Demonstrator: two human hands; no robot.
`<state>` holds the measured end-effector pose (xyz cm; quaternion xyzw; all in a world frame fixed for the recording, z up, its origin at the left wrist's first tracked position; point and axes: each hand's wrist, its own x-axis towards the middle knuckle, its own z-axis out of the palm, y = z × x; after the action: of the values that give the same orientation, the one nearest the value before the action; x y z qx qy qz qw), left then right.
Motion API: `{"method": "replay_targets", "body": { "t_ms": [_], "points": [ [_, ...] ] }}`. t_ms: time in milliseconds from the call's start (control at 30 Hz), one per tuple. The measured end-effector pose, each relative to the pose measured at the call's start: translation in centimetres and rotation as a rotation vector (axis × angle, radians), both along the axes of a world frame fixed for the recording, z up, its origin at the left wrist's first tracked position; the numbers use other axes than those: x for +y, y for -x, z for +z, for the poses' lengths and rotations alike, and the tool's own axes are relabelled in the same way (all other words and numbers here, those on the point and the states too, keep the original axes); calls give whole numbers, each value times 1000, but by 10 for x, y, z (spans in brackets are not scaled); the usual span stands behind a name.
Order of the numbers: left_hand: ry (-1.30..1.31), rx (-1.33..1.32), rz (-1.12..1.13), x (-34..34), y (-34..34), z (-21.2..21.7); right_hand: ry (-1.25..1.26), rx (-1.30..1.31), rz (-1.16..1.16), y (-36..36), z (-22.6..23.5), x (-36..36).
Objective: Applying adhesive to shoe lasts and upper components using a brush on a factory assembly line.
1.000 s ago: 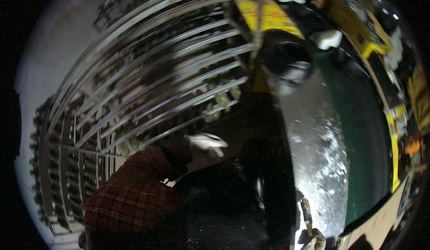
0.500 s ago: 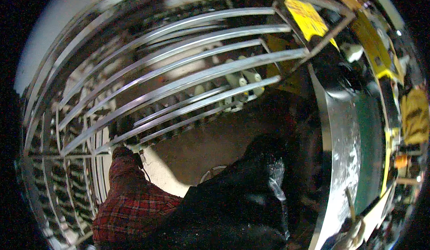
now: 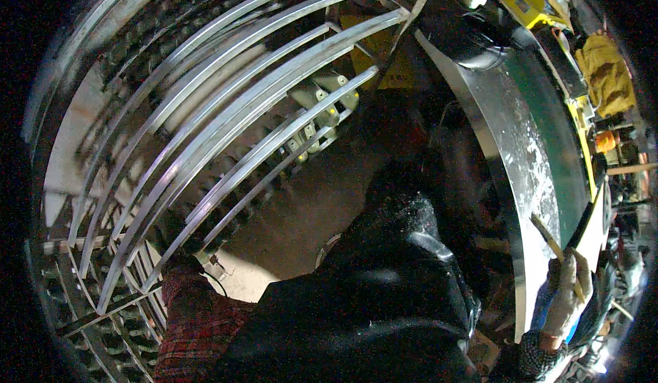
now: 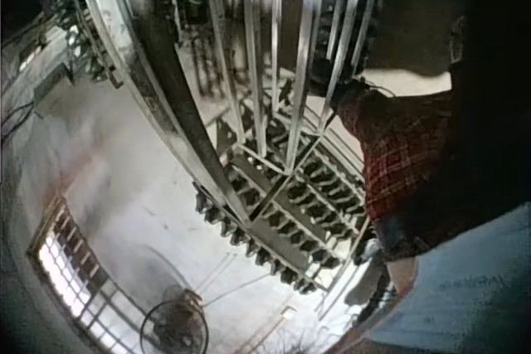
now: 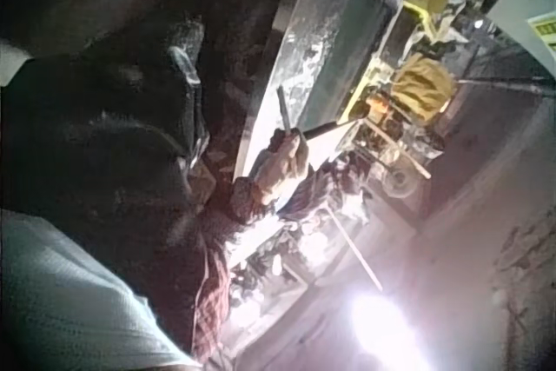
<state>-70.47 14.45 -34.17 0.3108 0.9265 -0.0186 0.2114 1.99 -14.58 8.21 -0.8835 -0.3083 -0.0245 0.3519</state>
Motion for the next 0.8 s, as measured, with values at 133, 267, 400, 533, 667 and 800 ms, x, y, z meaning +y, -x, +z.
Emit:
{"method": "replay_targets", "body": {
  "t_ms": [133,267,400,533,667,800],
  "points": [
    [72,7,-32,-12,-17,-2,-20,95,-90,5,-1,-5],
    [156,19,-101,-11,-57,10,-52,68,-48,7,-7,-2],
    [237,18,-203,-9,-124,34,-82,158,34,-5,-14,11],
    [276,-49,-431,25,-230,51,-133,247,55,-11,-16,6],
    [180,-159,-543,66,-321,41,-99,237,-18,-19,-7,2],
    [17,-379,-544,111,-384,11,-128,244,-145,-30,-4,-8]
  ]
}}
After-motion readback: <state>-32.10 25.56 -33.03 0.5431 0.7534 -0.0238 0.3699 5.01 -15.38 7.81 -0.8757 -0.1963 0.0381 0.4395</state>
